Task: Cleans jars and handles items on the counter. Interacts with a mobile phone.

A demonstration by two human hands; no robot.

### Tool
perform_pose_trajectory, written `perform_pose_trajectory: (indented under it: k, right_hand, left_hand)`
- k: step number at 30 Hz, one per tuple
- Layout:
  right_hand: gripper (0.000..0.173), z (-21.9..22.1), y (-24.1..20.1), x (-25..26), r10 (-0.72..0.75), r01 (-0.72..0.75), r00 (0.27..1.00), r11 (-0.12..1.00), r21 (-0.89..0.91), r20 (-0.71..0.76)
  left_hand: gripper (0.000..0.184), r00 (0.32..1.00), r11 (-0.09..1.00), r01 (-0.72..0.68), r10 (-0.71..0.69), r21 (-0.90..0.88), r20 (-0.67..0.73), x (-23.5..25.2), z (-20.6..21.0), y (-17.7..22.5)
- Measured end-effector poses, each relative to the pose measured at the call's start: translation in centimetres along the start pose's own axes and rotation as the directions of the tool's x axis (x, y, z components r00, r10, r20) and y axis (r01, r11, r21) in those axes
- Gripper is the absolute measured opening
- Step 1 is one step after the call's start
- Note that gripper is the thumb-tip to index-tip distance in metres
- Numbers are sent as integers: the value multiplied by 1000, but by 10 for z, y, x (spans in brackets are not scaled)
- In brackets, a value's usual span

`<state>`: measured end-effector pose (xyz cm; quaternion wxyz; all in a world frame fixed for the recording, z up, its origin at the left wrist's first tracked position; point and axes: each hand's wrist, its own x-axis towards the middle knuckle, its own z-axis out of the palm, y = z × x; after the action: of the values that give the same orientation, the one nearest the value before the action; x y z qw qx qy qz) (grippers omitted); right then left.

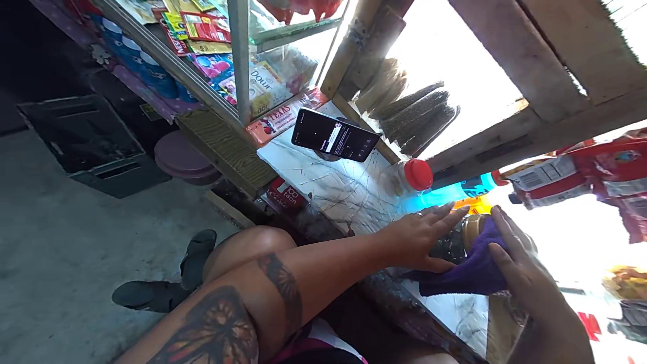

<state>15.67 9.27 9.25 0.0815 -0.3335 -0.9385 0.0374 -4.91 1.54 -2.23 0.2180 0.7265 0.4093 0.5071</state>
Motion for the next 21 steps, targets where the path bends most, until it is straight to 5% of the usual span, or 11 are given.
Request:
perform_pose_trajectory:
  k: [6,13,17,21]
  right_hand:
    - [79,-13,5,19,-26,26,989,1000,2,143]
    - [61,-45,-45,78,-236,238,968,971,-16,86]
    - [63,-24,-110,133,-442,473,864,876,-91,242]
    - [75,5,-155,188,-430,533,805,827,-179,408]
  left_hand:
    - [55,947,917,-259,303,303,-105,-5,13,6]
    - [59,967,953,-211,236,219,-93,-11,19,8]
    - [61,967,960,-209,232,185,-110,-12,20,9]
    - [58,975,968,-190,206,164,-85,-12,18,12]
